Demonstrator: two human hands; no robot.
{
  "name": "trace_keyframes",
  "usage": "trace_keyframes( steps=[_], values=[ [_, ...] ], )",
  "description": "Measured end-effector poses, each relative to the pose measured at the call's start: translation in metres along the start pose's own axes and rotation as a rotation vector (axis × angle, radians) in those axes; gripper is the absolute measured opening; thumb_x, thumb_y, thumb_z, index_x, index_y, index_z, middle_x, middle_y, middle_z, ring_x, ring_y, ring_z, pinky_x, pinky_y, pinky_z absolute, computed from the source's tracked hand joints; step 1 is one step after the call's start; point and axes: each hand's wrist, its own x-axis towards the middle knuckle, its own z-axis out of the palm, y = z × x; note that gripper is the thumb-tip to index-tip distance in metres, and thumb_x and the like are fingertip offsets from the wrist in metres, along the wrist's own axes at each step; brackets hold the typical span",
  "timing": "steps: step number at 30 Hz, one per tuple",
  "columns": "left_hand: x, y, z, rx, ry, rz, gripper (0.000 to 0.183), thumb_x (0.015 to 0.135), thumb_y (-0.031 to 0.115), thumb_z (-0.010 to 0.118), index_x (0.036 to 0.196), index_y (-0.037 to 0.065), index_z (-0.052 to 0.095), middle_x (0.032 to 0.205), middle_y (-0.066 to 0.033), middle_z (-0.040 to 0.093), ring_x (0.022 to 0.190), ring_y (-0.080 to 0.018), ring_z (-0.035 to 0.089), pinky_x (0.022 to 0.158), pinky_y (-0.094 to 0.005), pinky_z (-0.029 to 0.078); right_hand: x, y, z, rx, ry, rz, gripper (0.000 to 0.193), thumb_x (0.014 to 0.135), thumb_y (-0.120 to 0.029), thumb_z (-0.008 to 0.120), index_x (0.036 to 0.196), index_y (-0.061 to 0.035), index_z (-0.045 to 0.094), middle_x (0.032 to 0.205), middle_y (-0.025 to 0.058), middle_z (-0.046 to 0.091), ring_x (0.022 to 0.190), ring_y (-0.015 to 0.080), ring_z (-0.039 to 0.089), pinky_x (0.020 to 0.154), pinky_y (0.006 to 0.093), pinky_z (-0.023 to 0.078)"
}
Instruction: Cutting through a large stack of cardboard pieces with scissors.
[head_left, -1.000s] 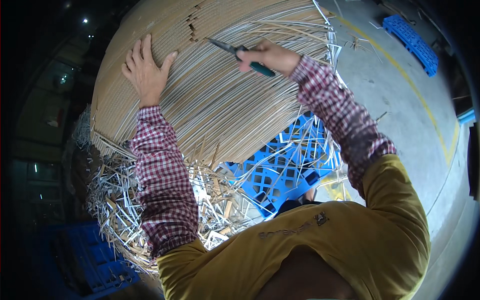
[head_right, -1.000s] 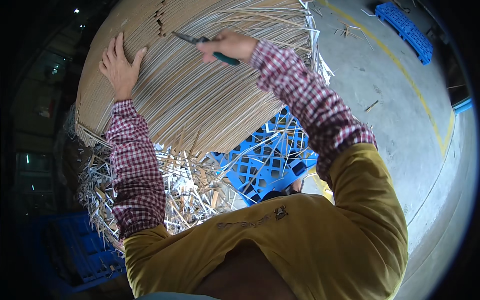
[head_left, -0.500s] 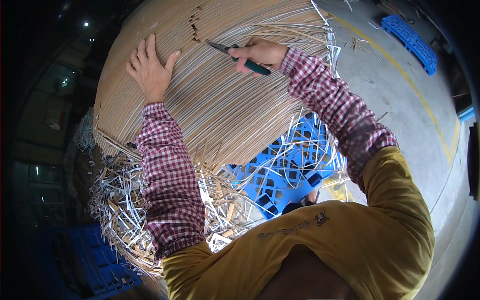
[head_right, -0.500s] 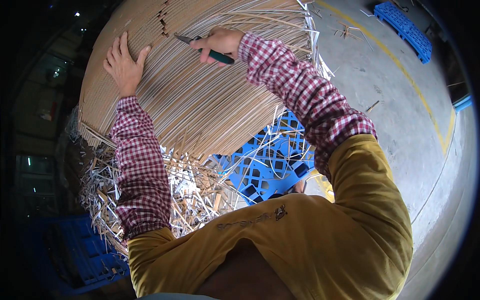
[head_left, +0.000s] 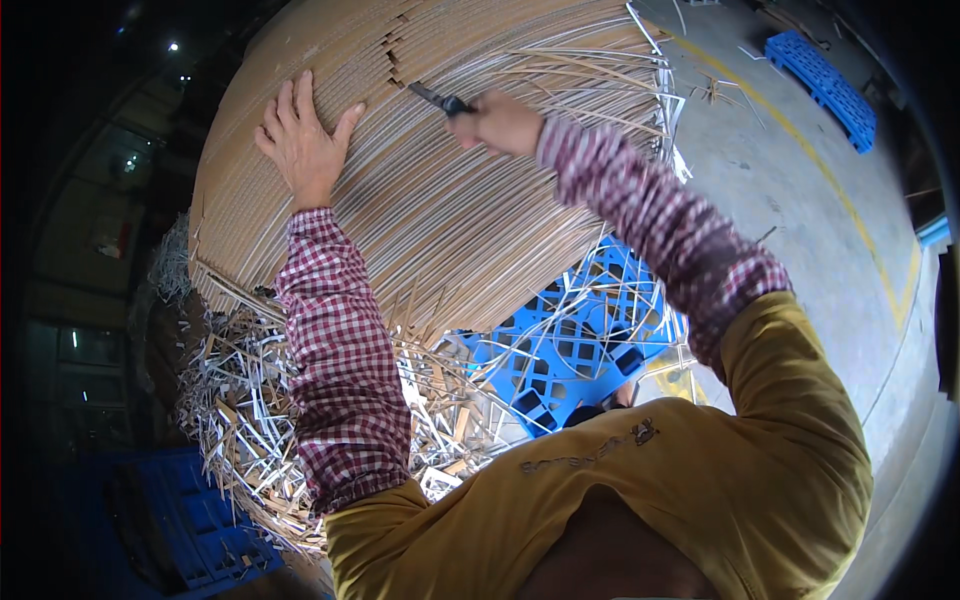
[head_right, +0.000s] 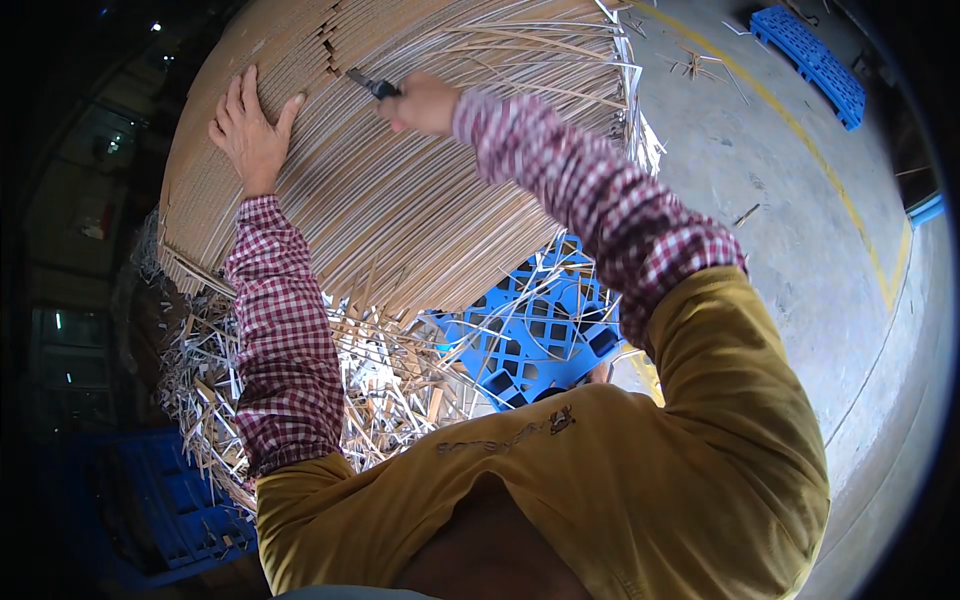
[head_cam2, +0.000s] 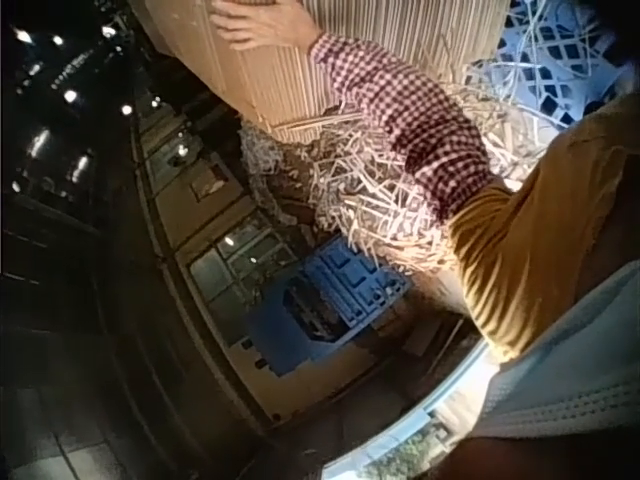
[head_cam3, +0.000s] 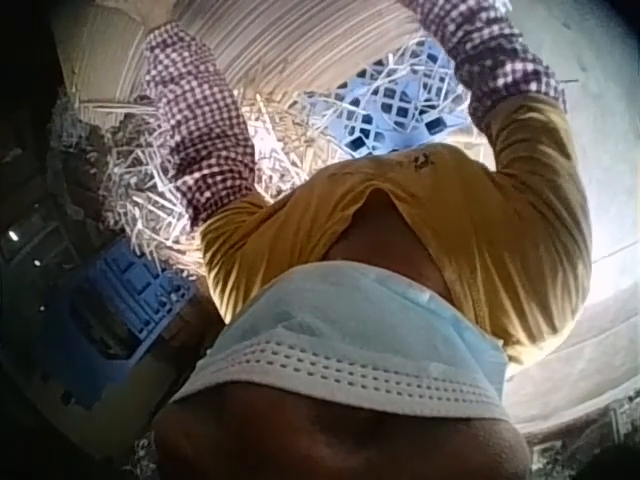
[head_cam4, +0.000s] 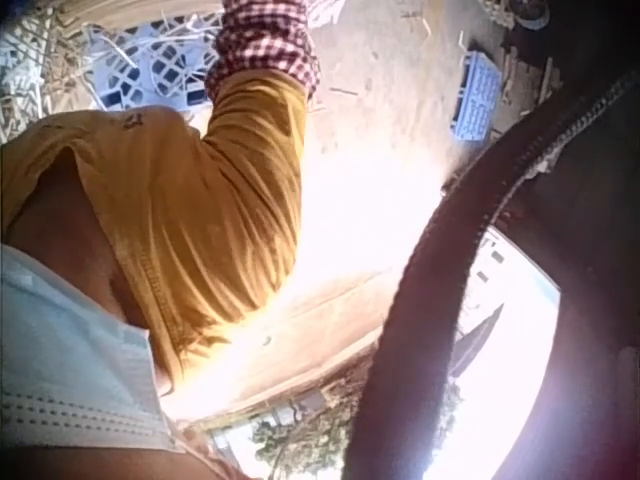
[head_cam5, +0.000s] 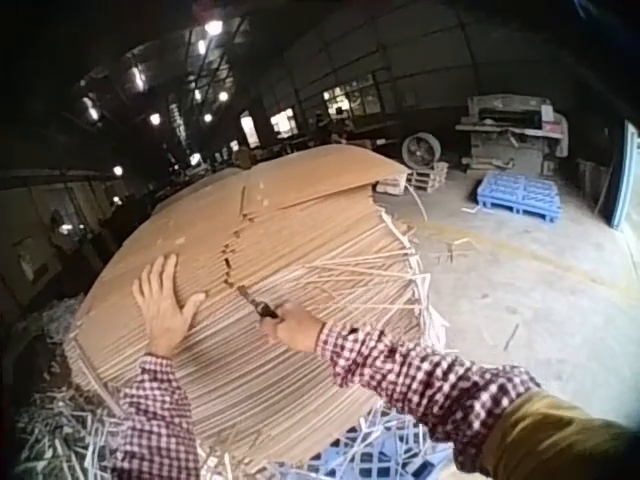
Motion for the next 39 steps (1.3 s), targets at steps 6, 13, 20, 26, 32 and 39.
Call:
trace_keyframes(
  steps=[6, 13, 20, 26, 32, 39],
  values=[
    [0.0, -0.001, 0.0, 0.003, -0.013, -0.014, 0.075, 0.073, 0.065, 0.051, 0.129, 0.016, 0.037, 0.128, -0.0143, 0.038, 0.119, -0.0333, 0.031, 0.095, -0.0548, 0.018, -0.148, 0.133, 0.08, 0.11, -0.51, -0.01, 0.029, 0.085, -0.027, 0.055, 0.087, -0.0007, 0.064, 0.067, 0.0051, 0.061, 0.065, 0.0114, 0.054, 0.062, 0.0301, 0.044],
    [0.0, -0.005, -0.002, -0.008, 0.007, 0.015, 0.074, 0.073, 0.064, 0.051, 0.129, 0.016, 0.038, 0.128, -0.0146, 0.038, 0.119, -0.0333, 0.031, 0.095, -0.0542, 0.018, -0.091, 0.071, -0.022, 0.117, -0.202, -0.195, 0.038, 0.082, -0.046, 0.055, 0.084, -0.0112, 0.069, 0.064, 0.002, 0.061, 0.052, 0.0057, 0.045, 0.047, 0.0224, 0.036],
    [0.001, 0.003, 0.003, -0.006, 0.011, 0.01, 0.074, 0.074, 0.064, 0.051, 0.129, 0.016, 0.038, 0.128, -0.0144, 0.039, 0.12, -0.0328, 0.03, 0.095, -0.0539, 0.018, -0.005, 0.043, -0.006, 0.148, -0.032, 0.029, 0.043, 0.083, -0.046, 0.052, 0.074, -0.0051, 0.065, 0.071, 0.0074, 0.061, 0.062, 0.0144, 0.056, 0.055, 0.0293, 0.046],
    [0.0, -0.006, -0.002, 0.054, 0.019, 0.004, 0.073, 0.074, 0.063, 0.051, 0.128, 0.017, 0.039, 0.127, -0.0139, 0.04, 0.118, -0.033, 0.033, 0.094, -0.0543, 0.02, -0.131, 0.176, 0.086, 0.154, -0.449, 0.111, 0.032, 0.084, -0.036, 0.055, 0.077, -0.0061, 0.065, 0.064, 0.0055, 0.061, 0.06, 0.0143, 0.058, 0.057, 0.0281, 0.048],
    [0.004, -0.007, 0.001, 0.031, 0.05, 0.018, 0.073, 0.074, 0.062, 0.051, 0.129, 0.017, 0.039, 0.126, -0.0135, 0.041, 0.117, -0.0327, 0.034, 0.093, -0.0541, 0.02, -0.052, 0.065, -0.003, -0.044, -0.171, 0.027, 0.04, 0.082, -0.048, 0.054, 0.076, -0.0101, 0.067, 0.062, 0.0048, 0.056, 0.056, 0.0133, 0.049, 0.066, 0.0262, 0.046],
    [0.0, -0.003, 0.002, -0.011, 0.041, -0.001, 0.071, 0.073, 0.061, 0.053, 0.128, 0.017, 0.04, 0.128, -0.0129, 0.041, 0.119, -0.0323, 0.033, 0.096, -0.0539, 0.018, -0.004, 0.026, 0.009, 0.26, 0.013, 0.001, 0.042, 0.081, -0.043, 0.057, 0.071, -0.0031, 0.065, 0.066, 0.0075, 0.059, 0.05, 0.013, 0.049, 0.046, 0.0243, 0.041]
  ],
)
